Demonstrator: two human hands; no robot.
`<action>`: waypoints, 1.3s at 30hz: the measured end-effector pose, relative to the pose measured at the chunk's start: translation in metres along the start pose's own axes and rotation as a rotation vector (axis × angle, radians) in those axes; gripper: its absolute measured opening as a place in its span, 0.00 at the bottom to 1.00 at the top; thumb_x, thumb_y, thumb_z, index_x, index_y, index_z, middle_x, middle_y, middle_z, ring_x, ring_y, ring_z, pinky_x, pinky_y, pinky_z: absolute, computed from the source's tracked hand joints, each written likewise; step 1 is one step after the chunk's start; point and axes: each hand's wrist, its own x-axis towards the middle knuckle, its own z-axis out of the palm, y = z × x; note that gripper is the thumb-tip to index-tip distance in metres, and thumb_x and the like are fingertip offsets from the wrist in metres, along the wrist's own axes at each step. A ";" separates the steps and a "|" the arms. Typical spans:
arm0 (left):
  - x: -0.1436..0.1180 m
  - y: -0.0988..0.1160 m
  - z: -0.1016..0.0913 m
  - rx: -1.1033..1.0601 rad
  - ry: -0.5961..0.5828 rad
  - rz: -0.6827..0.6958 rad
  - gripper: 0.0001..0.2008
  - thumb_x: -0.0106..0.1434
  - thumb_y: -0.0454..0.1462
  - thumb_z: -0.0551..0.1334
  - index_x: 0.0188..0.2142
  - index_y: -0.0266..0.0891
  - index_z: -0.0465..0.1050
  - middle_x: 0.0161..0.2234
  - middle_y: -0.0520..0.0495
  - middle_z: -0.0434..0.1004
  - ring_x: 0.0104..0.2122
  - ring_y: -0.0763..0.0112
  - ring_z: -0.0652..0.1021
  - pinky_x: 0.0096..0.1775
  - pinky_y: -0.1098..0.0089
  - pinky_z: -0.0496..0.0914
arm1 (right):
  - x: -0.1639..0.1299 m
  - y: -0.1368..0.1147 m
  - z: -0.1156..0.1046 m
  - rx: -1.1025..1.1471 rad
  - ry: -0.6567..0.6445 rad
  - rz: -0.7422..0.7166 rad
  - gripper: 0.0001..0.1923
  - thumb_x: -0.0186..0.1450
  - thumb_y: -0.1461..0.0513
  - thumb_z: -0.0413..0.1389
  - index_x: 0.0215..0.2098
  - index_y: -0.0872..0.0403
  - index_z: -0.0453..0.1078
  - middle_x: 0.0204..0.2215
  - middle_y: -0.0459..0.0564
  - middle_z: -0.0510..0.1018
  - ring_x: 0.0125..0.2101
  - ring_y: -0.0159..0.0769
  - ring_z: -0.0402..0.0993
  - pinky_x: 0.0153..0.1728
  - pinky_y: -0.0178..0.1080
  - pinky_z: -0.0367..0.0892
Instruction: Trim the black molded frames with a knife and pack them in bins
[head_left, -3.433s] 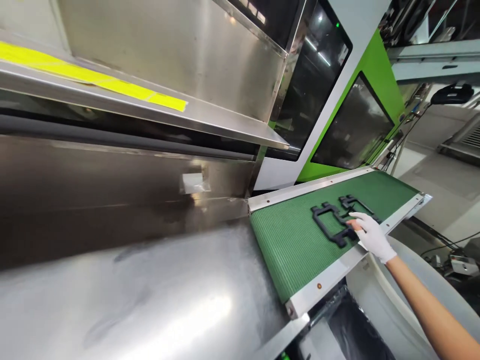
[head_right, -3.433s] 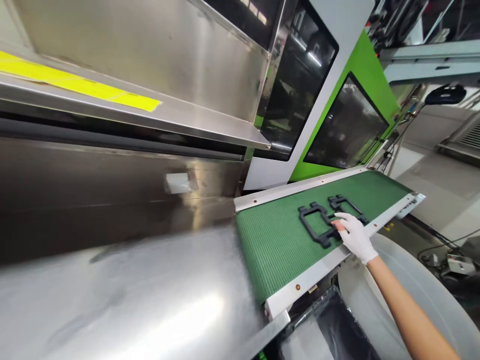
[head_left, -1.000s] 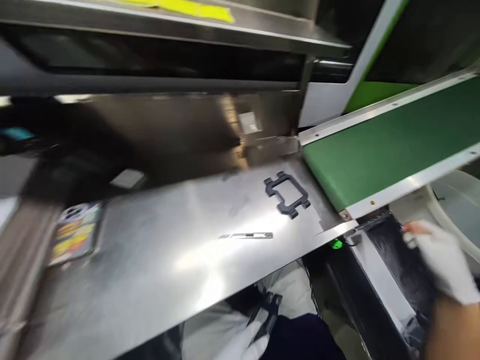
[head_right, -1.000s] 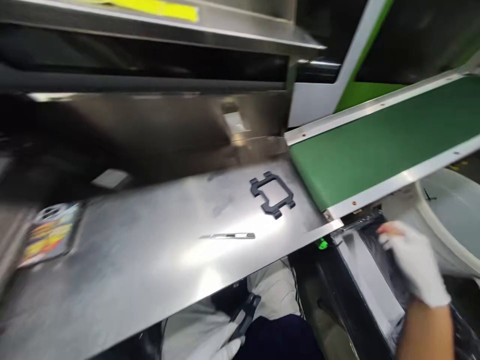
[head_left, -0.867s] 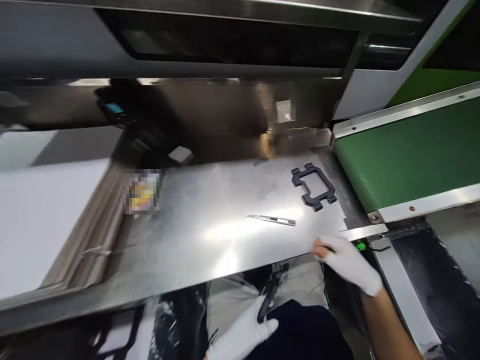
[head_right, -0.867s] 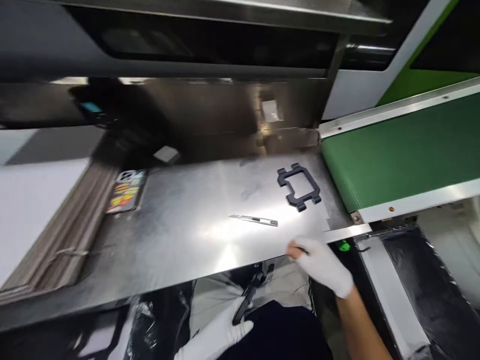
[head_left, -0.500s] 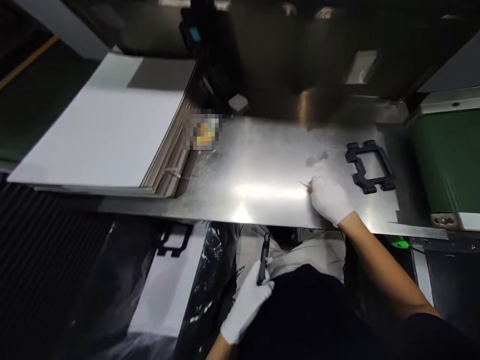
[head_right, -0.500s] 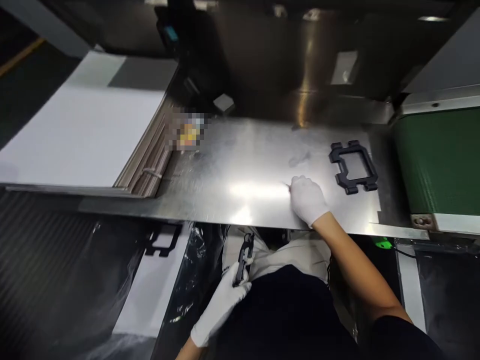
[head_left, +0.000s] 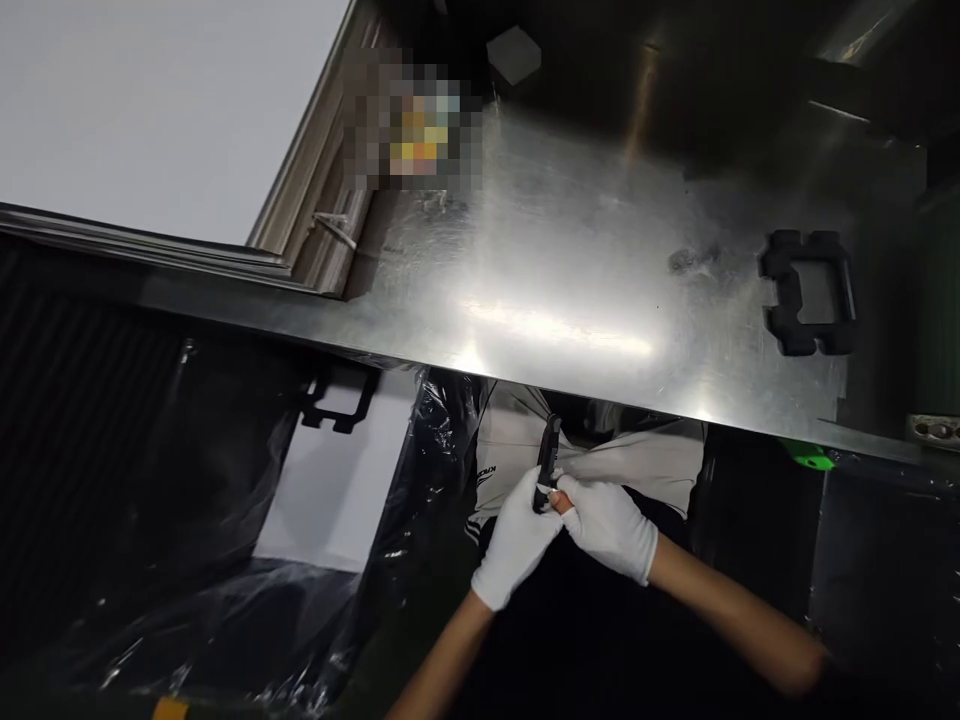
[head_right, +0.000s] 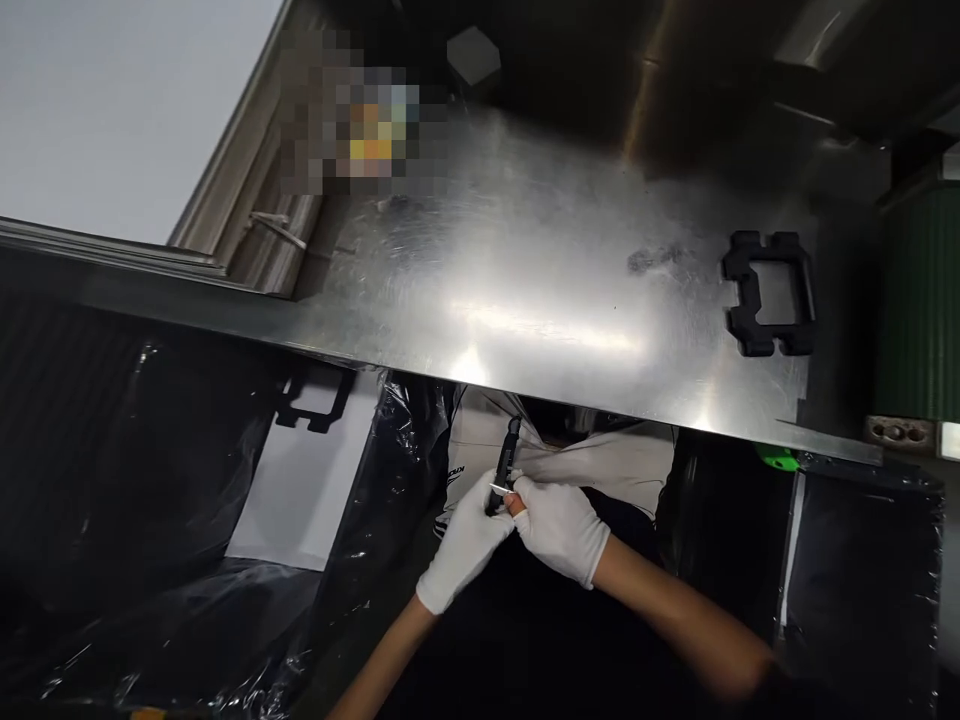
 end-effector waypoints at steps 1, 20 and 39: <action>0.000 -0.001 0.000 0.001 -0.003 -0.004 0.12 0.56 0.38 0.64 0.41 0.41 0.74 0.37 0.50 0.78 0.39 0.64 0.76 0.45 0.65 0.72 | 0.000 0.000 0.002 0.011 -0.005 -0.003 0.21 0.85 0.54 0.42 0.61 0.53 0.72 0.46 0.54 0.88 0.43 0.45 0.86 0.38 0.38 0.66; 0.005 0.006 0.018 0.115 0.026 -0.029 0.06 0.60 0.40 0.64 0.35 0.40 0.75 0.30 0.53 0.76 0.33 0.67 0.74 0.39 0.68 0.71 | -0.016 0.009 -0.004 0.252 0.003 0.113 0.22 0.85 0.54 0.42 0.59 0.52 0.75 0.46 0.53 0.88 0.45 0.45 0.86 0.43 0.39 0.68; 0.008 0.003 0.016 0.138 0.074 -0.037 0.04 0.57 0.39 0.62 0.31 0.42 0.72 0.28 0.54 0.74 0.30 0.68 0.72 0.36 0.69 0.69 | -0.004 0.018 0.003 0.124 -0.044 0.043 0.23 0.85 0.51 0.42 0.61 0.51 0.74 0.48 0.54 0.87 0.46 0.45 0.86 0.43 0.39 0.69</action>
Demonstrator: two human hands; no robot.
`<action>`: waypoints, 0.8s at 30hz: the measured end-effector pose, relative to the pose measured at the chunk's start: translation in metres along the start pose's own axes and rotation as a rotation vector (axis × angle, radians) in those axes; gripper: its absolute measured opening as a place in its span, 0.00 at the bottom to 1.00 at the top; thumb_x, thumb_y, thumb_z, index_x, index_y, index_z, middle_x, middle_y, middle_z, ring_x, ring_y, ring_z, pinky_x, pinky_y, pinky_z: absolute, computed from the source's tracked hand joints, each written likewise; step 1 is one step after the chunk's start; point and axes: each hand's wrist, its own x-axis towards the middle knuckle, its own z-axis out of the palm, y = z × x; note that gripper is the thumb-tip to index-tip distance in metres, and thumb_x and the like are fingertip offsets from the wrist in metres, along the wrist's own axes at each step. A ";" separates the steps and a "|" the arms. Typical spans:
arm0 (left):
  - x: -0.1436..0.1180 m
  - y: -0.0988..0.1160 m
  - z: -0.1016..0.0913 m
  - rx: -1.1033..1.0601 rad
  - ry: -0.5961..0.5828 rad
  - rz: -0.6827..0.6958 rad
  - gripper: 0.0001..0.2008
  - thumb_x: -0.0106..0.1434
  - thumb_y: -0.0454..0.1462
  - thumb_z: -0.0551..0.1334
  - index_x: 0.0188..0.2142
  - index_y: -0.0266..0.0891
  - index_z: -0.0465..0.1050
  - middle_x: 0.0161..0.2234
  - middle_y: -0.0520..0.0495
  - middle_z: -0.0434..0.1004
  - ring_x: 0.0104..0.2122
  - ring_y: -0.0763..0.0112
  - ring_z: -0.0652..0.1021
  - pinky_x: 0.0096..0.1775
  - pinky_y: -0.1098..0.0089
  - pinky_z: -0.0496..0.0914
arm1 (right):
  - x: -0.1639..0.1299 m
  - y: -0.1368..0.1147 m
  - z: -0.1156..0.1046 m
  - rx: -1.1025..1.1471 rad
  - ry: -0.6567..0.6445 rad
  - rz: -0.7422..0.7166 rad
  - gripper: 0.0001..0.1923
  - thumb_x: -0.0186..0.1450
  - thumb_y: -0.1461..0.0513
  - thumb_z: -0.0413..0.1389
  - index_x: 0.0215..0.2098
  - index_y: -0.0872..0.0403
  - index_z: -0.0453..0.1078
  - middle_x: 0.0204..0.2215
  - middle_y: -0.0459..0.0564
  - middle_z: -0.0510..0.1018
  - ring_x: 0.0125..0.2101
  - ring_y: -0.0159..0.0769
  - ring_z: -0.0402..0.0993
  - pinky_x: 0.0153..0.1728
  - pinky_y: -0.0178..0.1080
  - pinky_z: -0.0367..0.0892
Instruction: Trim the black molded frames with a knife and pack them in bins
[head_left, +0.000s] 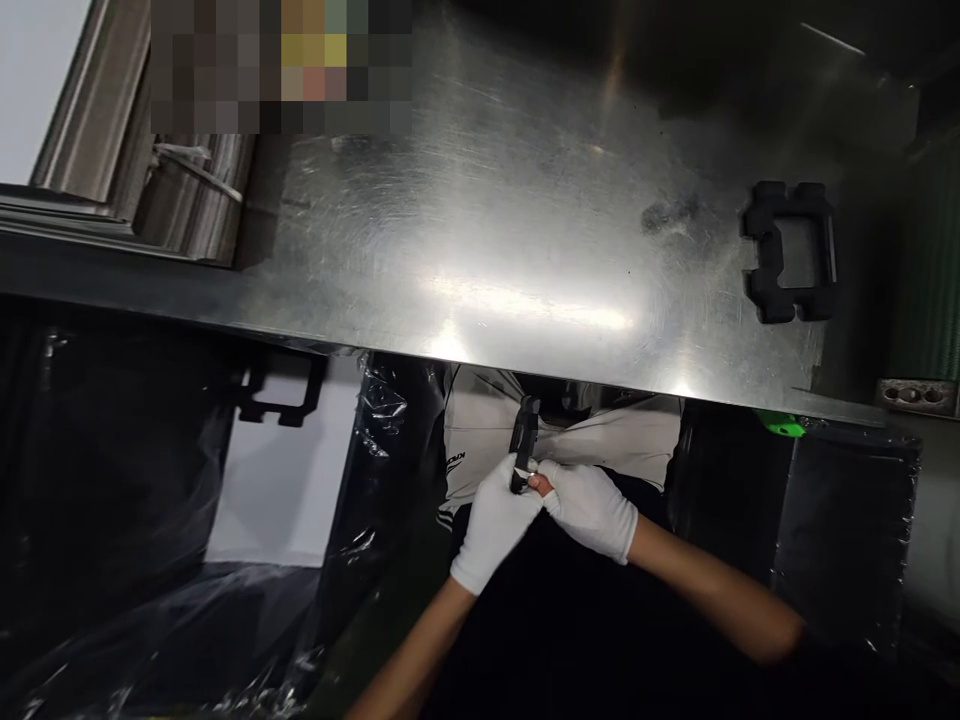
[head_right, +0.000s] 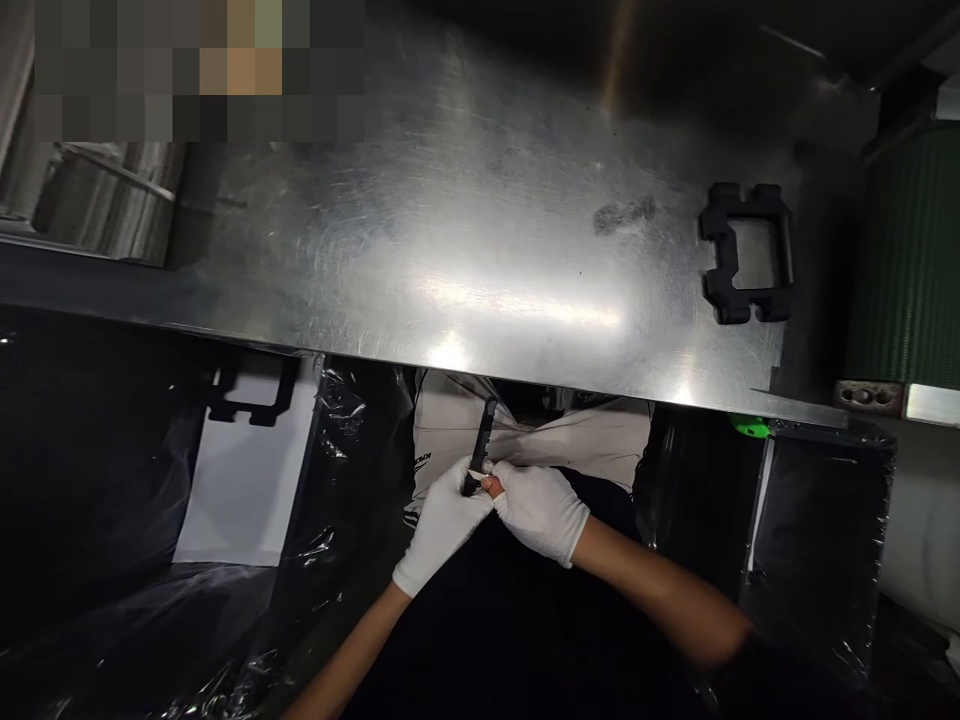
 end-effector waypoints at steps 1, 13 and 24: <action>0.001 0.000 0.000 -0.001 -0.002 -0.001 0.04 0.57 0.39 0.63 0.31 0.41 0.72 0.28 0.54 0.74 0.31 0.68 0.72 0.37 0.68 0.69 | 0.000 -0.001 0.000 0.012 0.006 0.001 0.23 0.85 0.52 0.42 0.62 0.51 0.74 0.49 0.53 0.87 0.46 0.44 0.86 0.43 0.39 0.69; 0.000 -0.002 0.000 0.002 0.001 -0.001 0.05 0.60 0.40 0.64 0.32 0.41 0.74 0.26 0.55 0.72 0.29 0.70 0.70 0.36 0.69 0.69 | -0.002 -0.012 -0.008 0.077 -0.018 0.076 0.21 0.85 0.54 0.42 0.60 0.52 0.75 0.48 0.53 0.88 0.47 0.45 0.86 0.42 0.39 0.68; 0.002 -0.001 -0.002 0.009 0.013 -0.014 0.05 0.57 0.40 0.63 0.31 0.42 0.74 0.27 0.54 0.76 0.29 0.67 0.74 0.36 0.69 0.71 | 0.004 -0.010 -0.004 0.056 0.005 0.076 0.19 0.85 0.53 0.44 0.53 0.52 0.74 0.44 0.53 0.86 0.43 0.43 0.85 0.39 0.38 0.64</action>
